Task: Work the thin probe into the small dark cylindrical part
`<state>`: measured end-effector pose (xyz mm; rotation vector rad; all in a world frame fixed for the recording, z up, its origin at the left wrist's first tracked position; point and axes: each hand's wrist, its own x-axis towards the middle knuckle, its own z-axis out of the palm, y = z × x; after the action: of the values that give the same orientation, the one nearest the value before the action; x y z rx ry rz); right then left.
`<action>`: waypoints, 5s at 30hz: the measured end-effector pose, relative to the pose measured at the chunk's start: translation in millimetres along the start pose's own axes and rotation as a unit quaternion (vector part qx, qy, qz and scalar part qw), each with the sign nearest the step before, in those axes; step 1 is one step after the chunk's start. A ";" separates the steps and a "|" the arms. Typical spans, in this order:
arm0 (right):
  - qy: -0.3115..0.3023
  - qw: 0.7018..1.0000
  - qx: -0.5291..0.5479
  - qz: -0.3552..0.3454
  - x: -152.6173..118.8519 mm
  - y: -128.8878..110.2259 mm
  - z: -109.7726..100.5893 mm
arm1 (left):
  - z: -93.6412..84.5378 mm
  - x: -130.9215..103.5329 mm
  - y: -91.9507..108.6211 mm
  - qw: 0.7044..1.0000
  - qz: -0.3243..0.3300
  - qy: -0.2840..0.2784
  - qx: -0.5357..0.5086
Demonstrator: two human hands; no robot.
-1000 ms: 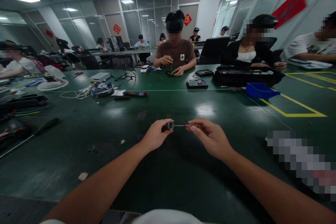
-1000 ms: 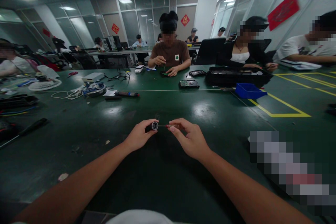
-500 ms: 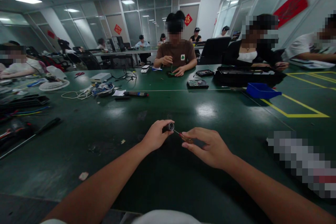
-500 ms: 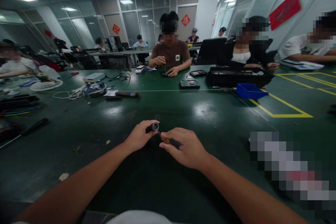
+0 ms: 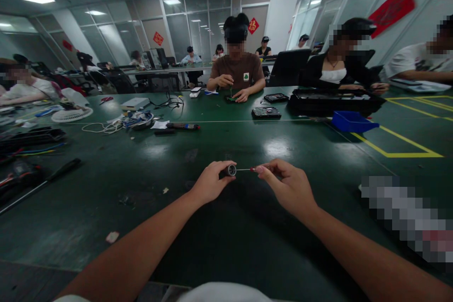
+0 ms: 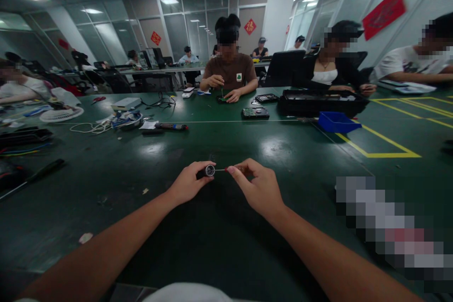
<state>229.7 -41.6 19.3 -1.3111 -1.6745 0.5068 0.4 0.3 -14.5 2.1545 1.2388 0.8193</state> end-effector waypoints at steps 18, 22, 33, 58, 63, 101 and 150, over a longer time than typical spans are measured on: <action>-0.060 0.998 0.018 0.002 3.1 7.0 2.9 | -1.7 -0.9 8.5 0.999 0.002 -0.013 0.031; -0.088 0.995 0.041 -0.018 1.9 7.0 1.4 | -1.5 -0.6 6.5 0.999 0.004 -0.006 0.032; -0.024 0.979 0.190 0.066 3.9 15.3 12.9 | 0.1 -0.8 12.0 0.996 -0.010 -0.018 0.085; 0.007 0.945 0.306 0.114 8.5 18.9 14.1 | -2.3 -0.2 12.9 0.998 -0.014 -0.020 0.064; 0.000 0.953 0.288 0.091 7.9 19.0 13.1 | -4.6 0.6 17.3 0.998 -0.018 -0.021 0.060; -0.079 0.989 0.103 0.066 5.8 9.8 3.9 | -2.8 -1.3 6.0 0.997 0.010 -0.034 0.067; 0.000 0.992 0.072 0.100 10.3 2.9 1.1 | -4.9 0.3 9.2 0.996 -0.004 -0.022 0.089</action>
<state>230.3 -30.9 20.8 -1.3786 -1.4846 0.7313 2.3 -2.9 -4.8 2.2922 1.3410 0.6773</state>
